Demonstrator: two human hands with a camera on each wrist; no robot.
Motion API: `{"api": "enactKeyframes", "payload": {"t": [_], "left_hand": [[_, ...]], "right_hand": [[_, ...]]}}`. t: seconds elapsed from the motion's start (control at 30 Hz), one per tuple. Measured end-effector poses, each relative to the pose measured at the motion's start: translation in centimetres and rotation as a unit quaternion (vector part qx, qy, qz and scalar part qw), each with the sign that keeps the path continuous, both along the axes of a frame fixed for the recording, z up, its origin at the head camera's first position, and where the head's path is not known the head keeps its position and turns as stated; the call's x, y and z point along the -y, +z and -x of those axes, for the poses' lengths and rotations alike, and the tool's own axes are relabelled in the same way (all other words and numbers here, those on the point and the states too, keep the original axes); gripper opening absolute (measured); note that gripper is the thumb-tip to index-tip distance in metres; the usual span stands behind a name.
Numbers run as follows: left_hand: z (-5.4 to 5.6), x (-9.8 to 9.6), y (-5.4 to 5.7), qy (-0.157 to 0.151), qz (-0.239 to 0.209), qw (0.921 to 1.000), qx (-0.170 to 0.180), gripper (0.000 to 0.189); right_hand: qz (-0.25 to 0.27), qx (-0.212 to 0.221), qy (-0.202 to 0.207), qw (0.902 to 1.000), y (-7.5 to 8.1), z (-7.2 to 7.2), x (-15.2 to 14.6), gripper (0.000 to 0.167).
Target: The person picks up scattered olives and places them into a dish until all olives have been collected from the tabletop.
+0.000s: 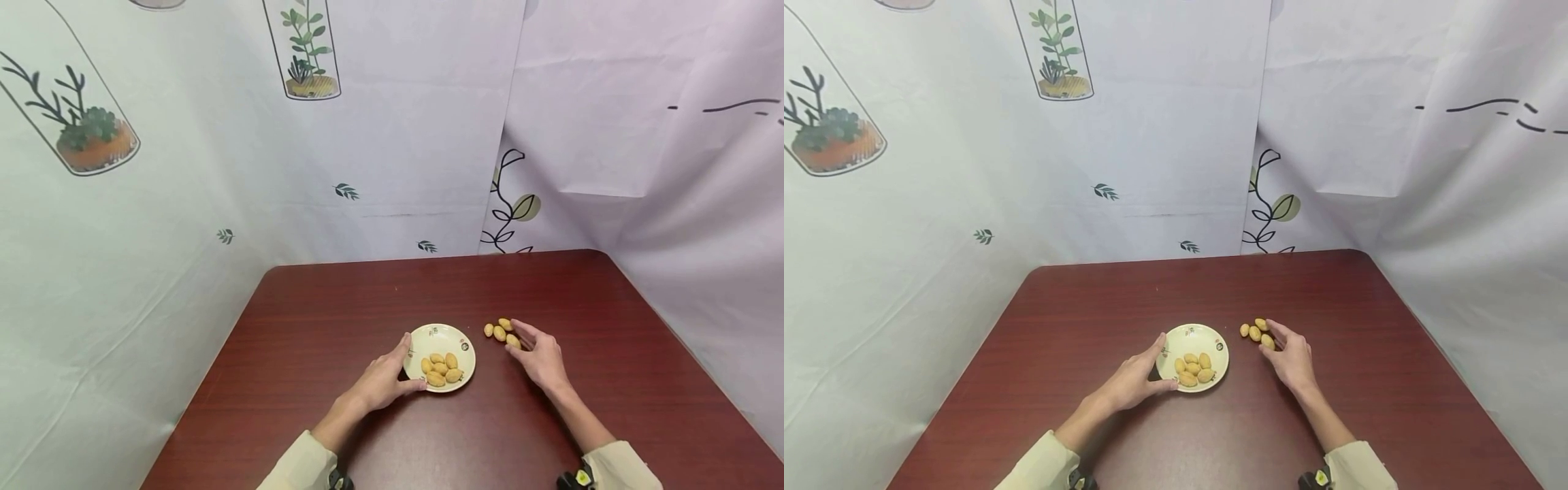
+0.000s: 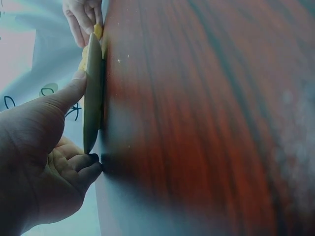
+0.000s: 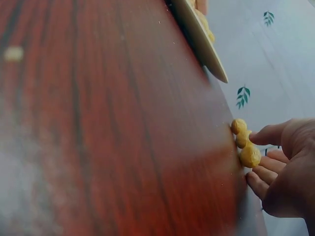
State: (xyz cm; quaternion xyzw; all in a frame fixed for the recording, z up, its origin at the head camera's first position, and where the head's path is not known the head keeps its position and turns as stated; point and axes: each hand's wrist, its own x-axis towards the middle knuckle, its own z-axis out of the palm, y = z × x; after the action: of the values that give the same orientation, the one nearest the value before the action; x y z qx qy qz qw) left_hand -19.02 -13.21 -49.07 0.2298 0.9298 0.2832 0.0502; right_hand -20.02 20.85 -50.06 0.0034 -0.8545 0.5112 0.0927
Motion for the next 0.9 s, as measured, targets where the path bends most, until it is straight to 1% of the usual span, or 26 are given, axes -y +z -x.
{"api": "enactKeyframes", "payload": {"t": [0.2,0.3,0.57,0.7,0.9], "left_hand": [[0.00,-0.02,0.02,-0.001,0.002,1.0000,0.001,0.104],[-0.02,-0.03,0.06,-0.003,0.002,1.0000,-0.002,0.104],[0.08,-0.02,0.11,-0.001,-0.001,1.0000,0.000,0.104],[0.09,-0.01,0.09,0.000,-0.001,1.0000,0.001,0.104],[0.03,-0.01,0.00,0.000,-0.003,1.0000,0.003,0.104]], "right_hand": [[0.030,0.005,-0.007,0.9995,-0.10,-0.05,-0.26,0.056],[0.034,0.005,-0.010,0.9994,-0.11,-0.07,-0.34,0.054],[-0.014,0.004,-0.003,0.9999,-0.03,-0.06,-0.40,0.047],[-0.034,-0.012,-0.003,0.9994,-0.10,-0.03,-0.43,0.041],[-0.046,-0.029,-0.010,0.9985,-0.25,-0.07,-0.45,0.035]]}}
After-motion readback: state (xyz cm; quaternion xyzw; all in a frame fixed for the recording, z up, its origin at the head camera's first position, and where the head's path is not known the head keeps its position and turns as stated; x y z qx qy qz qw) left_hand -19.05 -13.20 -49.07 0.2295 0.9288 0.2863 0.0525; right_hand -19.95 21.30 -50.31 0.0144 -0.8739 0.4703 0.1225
